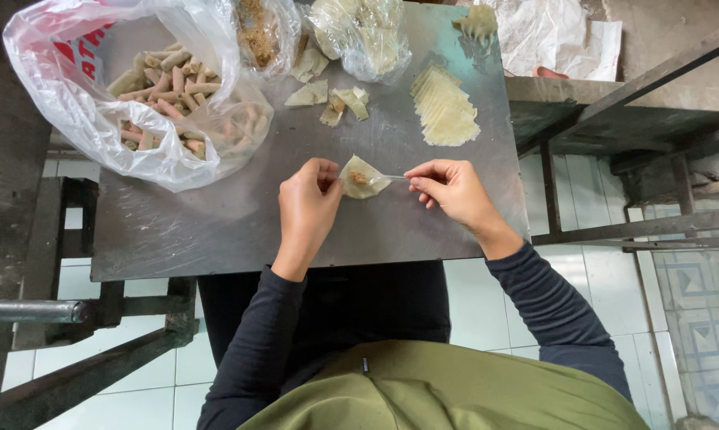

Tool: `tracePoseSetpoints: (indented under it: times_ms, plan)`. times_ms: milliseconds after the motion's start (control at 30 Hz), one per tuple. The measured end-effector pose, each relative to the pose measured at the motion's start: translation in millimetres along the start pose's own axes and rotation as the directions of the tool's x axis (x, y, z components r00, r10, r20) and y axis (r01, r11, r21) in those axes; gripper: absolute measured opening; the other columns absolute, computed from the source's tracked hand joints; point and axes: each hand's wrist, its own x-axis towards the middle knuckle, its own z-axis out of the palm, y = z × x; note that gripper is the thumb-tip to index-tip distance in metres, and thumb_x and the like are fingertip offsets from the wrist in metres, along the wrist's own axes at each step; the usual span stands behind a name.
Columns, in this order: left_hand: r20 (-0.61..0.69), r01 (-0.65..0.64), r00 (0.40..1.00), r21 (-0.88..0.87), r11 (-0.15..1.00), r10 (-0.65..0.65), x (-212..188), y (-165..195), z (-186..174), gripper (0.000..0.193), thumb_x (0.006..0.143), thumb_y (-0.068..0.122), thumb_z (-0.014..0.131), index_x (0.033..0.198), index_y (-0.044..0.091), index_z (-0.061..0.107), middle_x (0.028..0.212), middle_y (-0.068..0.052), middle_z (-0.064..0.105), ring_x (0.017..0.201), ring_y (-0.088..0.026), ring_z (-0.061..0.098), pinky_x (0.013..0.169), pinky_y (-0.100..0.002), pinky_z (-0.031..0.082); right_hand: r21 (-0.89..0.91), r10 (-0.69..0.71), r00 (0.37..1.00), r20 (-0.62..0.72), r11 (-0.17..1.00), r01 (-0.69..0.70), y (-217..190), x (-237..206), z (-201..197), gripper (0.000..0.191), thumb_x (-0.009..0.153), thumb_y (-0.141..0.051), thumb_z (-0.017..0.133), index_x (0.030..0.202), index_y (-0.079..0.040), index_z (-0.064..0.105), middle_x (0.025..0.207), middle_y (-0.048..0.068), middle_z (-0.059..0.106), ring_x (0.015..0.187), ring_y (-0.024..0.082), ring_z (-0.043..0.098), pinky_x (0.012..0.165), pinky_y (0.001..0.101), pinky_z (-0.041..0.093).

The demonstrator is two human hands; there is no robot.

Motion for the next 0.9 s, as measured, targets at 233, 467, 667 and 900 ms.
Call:
tracePoseSetpoints:
  times_ms: [233,467,667,900]
  plan:
    - [0.018,0.05,0.999,-0.052,0.997,-0.049,2.7,-2.1,1.4,0.025,0.084,0.006,0.072,0.109,0.001,0.069,0.091,-0.01,0.078,0.082,-0.018,0.078,0.073,-0.03,0.059,-0.266,-0.308,0.95,-0.043,0.921,0.286,-8.6,-12.5,11.7,0.021,0.095,0.003,0.066,0.111,-0.004,0.078,0.092,0.003,0.075,0.075,0.009,0.065,0.066,0.024,0.054]
    - [0.019,0.053,0.998,-0.084,0.995,-0.051,3.0,-3.4,1.4,0.023,0.086,0.005,0.07,0.109,0.001,0.07,0.092,-0.01,0.079,0.083,-0.017,0.078,0.074,-0.029,0.06,-0.594,-0.715,0.68,0.164,0.478,0.647,-23.1,-25.7,11.4,0.034,0.086,0.012,0.066,0.115,-0.005,0.073,0.102,0.011,0.073,0.091,0.028,0.071,0.077,0.0342,0.057]
    - [0.041,0.045,0.998,-0.078,0.996,-0.042,3.1,0.5,-0.5,0.022,0.087,0.004,0.07,0.109,0.0,0.069,0.093,-0.01,0.078,0.085,-0.018,0.079,0.074,-0.029,0.06,-0.686,-0.796,0.506,0.332,0.164,0.709,-20.7,-33.1,-1.1,0.036,0.084,0.009,0.068,0.118,-0.003,0.072,0.107,0.011,0.072,0.094,0.029,0.072,0.079,0.037,0.059]
    - [0.065,0.039,0.997,-0.085,0.996,-0.033,3.4,5.9,-1.7,0.023,0.088,0.006,0.071,0.111,0.001,0.069,0.094,-0.01,0.078,0.085,-0.018,0.078,0.072,-0.029,0.059,-0.749,-0.794,0.508,0.334,0.104,0.654,-24.7,-45.0,-16.2,0.035,0.085,0.009,0.068,0.118,-0.002,0.072,0.105,0.012,0.072,0.093,0.028,0.072,0.079,0.0371,0.06]
